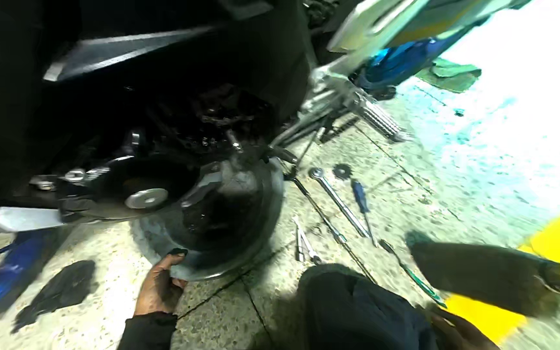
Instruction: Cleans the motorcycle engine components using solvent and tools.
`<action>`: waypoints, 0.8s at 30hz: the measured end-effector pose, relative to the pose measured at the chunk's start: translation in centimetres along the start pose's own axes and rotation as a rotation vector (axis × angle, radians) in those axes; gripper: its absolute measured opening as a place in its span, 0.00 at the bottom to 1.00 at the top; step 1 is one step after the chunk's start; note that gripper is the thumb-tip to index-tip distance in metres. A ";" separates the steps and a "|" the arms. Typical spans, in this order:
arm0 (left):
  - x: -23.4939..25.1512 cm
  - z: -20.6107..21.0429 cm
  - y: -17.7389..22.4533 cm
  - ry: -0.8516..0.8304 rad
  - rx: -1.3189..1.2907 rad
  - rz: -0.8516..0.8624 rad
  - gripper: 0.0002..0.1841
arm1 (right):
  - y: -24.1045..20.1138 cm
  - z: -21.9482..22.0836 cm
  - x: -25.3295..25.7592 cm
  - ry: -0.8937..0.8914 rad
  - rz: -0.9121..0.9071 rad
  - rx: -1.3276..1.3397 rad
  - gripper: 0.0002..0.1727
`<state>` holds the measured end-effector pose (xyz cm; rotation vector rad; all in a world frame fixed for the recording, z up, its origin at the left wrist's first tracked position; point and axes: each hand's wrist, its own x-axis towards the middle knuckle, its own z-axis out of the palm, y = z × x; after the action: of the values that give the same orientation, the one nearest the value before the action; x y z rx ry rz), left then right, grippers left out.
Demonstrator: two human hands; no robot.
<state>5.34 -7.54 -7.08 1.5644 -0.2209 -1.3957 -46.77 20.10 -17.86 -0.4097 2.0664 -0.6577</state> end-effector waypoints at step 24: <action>-0.9 1.2 -1.1 0.027 -0.042 0.030 0.07 | -7.1 -2.1 1.3 -0.008 0.020 1.396 0.15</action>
<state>3.54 -7.02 -7.16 1.5385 -0.1973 -1.3466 -48.96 14.32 -13.55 0.4172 1.1571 -1.8147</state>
